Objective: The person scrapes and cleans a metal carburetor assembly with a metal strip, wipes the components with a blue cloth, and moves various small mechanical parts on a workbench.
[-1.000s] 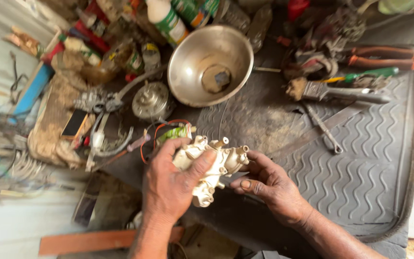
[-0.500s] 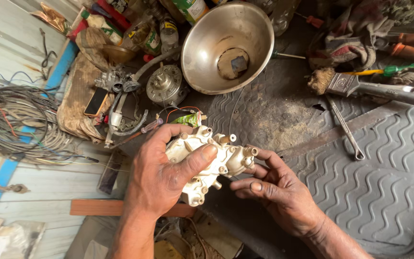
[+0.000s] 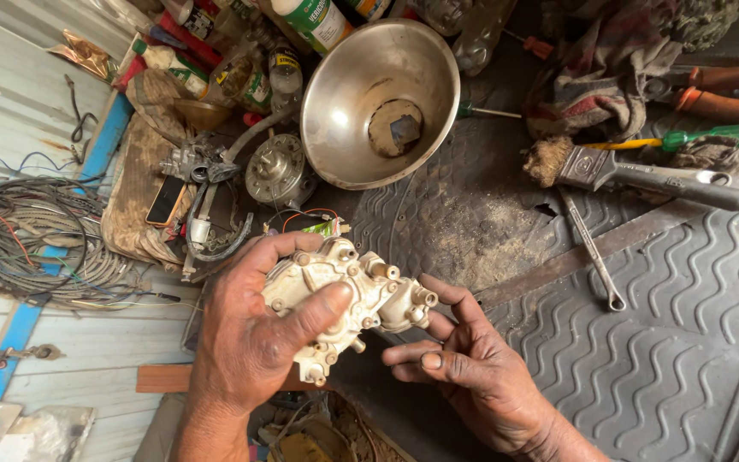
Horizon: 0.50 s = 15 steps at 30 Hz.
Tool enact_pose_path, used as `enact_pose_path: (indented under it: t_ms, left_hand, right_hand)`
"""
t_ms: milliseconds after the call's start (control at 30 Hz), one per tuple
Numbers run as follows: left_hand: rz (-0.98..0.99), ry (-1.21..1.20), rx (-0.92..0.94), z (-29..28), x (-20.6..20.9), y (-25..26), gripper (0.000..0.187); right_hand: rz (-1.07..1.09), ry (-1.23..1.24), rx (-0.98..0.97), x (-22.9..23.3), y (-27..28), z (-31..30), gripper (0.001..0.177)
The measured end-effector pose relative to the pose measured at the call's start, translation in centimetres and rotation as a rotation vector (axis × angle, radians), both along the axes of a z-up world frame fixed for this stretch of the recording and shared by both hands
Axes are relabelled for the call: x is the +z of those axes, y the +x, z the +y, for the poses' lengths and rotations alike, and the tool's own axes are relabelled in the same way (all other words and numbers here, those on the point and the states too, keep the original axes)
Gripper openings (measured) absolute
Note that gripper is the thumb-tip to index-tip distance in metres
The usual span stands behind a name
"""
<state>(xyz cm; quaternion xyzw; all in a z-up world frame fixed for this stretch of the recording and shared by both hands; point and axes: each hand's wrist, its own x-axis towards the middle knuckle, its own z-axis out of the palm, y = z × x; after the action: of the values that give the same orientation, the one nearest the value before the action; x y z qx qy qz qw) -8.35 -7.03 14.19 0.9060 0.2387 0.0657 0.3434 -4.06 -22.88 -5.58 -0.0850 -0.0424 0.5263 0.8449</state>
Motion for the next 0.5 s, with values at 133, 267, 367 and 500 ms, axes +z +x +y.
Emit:
enact_pose_path:
  t_ms: [133,267,367,500]
  left_hand:
    - [-0.038,-0.284,0.132,1.3,-1.6,0.1,0.053]
    - [-0.055,-0.310,0.250,2.4,-3.5,0.3,0.048]
    - [-0.109,-0.489,0.178,3.6,-5.3,0.9,0.047]
    - [-0.076,-0.514,0.132,5.1,-7.3,2.2,0.045]
  right_hand:
    - [0.014,-0.012,-0.049,-0.5,0.3,-0.2,0.083]
    - [0.027,-0.067,-0.106,-0.9,0.7,-0.4,0.082]
    - [-0.007,-0.072,-0.184,-1.2,1.1,-0.4,0.079]
    - [-0.017,-0.117,-0.240,-1.7,1.8,-0.3,0.078]
